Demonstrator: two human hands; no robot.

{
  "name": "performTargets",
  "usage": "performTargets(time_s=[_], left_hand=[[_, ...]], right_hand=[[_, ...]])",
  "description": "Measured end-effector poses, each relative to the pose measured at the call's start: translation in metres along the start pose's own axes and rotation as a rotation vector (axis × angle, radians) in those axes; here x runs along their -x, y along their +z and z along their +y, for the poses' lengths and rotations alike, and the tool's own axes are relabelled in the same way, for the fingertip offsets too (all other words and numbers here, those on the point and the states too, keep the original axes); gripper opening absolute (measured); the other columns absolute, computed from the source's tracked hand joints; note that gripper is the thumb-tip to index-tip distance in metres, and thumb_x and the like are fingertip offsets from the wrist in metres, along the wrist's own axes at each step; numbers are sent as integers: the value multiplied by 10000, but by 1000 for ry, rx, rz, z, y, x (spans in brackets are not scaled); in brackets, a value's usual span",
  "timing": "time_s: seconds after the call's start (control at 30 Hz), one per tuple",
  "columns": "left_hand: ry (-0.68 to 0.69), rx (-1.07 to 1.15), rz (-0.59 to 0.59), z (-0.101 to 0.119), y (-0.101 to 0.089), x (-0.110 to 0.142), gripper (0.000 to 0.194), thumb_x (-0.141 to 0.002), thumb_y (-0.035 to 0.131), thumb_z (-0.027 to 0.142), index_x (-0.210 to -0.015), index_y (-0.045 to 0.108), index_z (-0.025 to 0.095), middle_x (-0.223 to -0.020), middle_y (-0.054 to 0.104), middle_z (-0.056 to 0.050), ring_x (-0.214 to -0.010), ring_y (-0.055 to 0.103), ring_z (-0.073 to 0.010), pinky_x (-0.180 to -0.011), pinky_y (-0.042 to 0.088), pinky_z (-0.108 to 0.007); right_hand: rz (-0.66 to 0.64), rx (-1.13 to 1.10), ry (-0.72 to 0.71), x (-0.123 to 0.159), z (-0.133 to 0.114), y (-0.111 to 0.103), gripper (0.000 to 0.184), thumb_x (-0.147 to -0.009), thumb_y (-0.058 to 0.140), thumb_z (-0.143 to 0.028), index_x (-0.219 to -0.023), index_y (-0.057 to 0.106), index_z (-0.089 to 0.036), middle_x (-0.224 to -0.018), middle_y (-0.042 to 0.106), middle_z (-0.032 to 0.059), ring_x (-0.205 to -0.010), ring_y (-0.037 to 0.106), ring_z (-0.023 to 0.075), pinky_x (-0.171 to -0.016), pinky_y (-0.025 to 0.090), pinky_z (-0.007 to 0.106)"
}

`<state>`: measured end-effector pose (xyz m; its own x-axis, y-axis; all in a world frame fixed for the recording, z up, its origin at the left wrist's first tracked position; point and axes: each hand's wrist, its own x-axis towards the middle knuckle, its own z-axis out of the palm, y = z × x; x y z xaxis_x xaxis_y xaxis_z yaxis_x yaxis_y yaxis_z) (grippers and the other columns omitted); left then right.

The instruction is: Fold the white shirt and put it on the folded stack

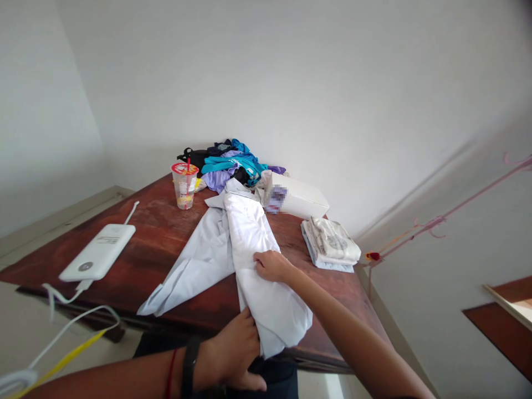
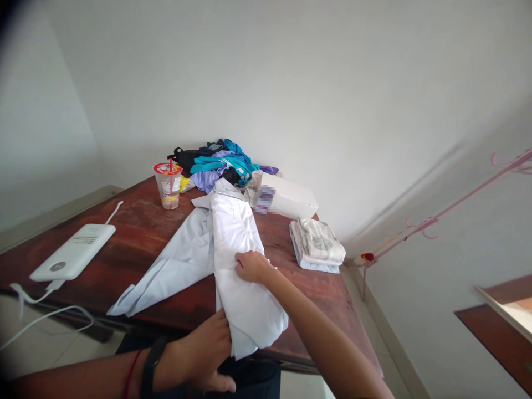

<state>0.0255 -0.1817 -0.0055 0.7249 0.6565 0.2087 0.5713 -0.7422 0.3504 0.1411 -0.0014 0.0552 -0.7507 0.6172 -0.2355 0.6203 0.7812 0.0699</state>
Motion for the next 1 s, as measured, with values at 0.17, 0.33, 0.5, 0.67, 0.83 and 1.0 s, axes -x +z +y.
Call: performTargets(time_s=[0.17, 0.33, 0.5, 0.67, 0.83, 1.0], left_hand=[[24, 2, -46, -6, 10, 0, 928, -856, 693, 602, -1611, 314, 218, -1629, 399, -148, -1485, 369, -391, -1260, 156, -546], [89, -46, -50, -6, 14, 3, 884, -870, 716, 526, -1588, 361, 154, -1591, 443, -190, -1482, 373, -405, -1260, 180, -547], [47, -94, -35, 2, 13, 8, 786, -801, 799, 346, -1498, 505, 132, -1513, 543, -183, -1442, 435, -402, -1273, 181, -512], [-72, 29, -34, 10, -13, 20, 555, -865, 753, 419, -1366, 633, 211, -1373, 659, -121, -1351, 545, -354, -1251, 259, -542], [-225, 151, 45, 16, -37, 44, 484, -904, 721, 385, -1369, 648, 271, -1460, 601, -90, -1435, 467, -344, -1236, 306, -577], [-370, 298, 153, 19, -29, 55, 464, -990, 595, 408, -1427, 580, 252, -1516, 555, -110, -1461, 441, -338, -1217, 335, -597]], right_hand=[[52, -35, -16, 15, 11, 2, 498, -1080, 306, -542, -1162, 660, -201, -1032, 775, 101, -951, 718, 261, -731, 408, 298], [59, 1, -25, 20, 12, 17, 550, -1078, 293, -568, -1098, 697, -196, -976, 777, 113, -907, 722, 267, -750, 418, 310], [82, -41, -62, 15, 4, 24, 512, -1066, 372, -557, -1046, 712, -174, -954, 769, 117, -908, 708, 261, -820, 436, 331], [379, -227, -42, 28, 18, 16, 396, -1058, 447, -486, -1077, 689, -172, -1082, 725, 123, -1045, 648, 256, -953, 438, 361], [736, -781, 296, 91, 42, 45, 347, -1012, 491, -483, -1013, 675, -189, -1046, 700, 101, -974, 654, 245, -868, 497, 352], [441, -1300, 441, 168, 36, 85, 524, -923, 568, -649, -1036, 704, -155, -802, 670, 39, -677, 583, 172, -575, 422, 266]])
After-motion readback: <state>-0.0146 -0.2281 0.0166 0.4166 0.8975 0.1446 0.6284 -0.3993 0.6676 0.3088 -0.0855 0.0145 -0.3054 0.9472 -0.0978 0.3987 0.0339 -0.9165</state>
